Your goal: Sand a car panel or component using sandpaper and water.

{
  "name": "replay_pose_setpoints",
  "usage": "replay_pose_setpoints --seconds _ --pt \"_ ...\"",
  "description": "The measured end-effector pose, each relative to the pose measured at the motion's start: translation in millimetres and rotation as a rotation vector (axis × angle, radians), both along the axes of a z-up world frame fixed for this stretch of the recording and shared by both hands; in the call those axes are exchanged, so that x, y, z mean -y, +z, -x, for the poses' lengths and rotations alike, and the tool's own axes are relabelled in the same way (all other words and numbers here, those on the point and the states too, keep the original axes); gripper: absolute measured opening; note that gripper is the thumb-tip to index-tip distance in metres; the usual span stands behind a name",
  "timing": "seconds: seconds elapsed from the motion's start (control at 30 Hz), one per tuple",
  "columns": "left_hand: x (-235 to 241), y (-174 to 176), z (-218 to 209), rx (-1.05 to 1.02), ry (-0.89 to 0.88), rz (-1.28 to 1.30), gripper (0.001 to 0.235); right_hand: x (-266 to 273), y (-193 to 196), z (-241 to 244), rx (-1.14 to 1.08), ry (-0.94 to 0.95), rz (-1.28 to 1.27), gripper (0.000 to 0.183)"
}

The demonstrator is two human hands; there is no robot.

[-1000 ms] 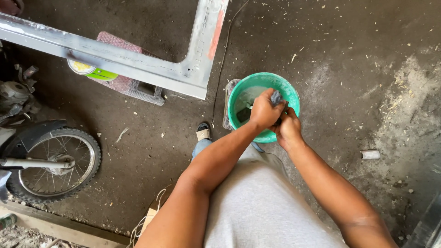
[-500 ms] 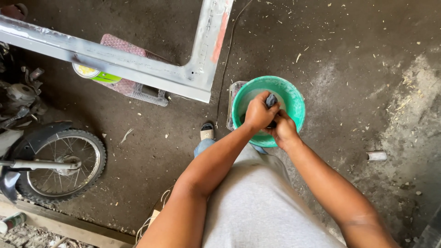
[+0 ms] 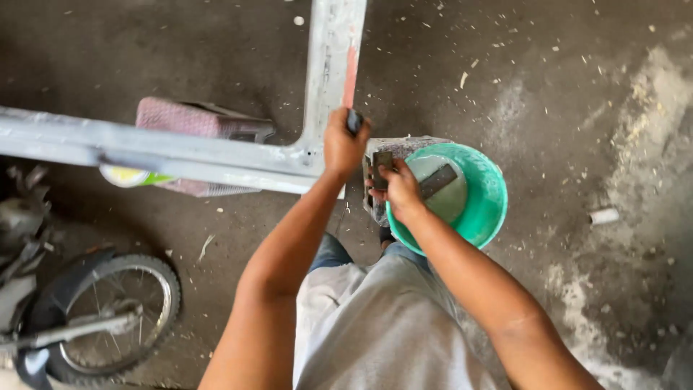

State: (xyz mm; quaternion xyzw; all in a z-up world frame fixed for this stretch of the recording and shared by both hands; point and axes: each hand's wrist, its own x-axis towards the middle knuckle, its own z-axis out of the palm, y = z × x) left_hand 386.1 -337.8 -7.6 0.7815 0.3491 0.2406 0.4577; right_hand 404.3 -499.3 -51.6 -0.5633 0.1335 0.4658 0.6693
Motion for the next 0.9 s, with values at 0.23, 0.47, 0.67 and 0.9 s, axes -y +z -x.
replay_pose_setpoints --seconds 0.23,0.47,0.67,0.9 --pt "-125 -35 -74 0.017 -0.250 -0.222 0.047 -66 -16 28 -0.042 -0.072 0.140 0.021" --pt "-156 -104 -79 -0.154 -0.703 -0.758 0.056 -122 -51 43 0.111 -0.256 0.214 0.017" --pt "-132 -93 19 -0.156 -0.986 -0.756 0.041 -128 -69 34 0.280 -0.499 0.264 0.014" --pt "-169 -83 -58 -0.188 -1.136 -0.923 0.031 -135 -50 31 0.263 -0.432 0.373 0.020"
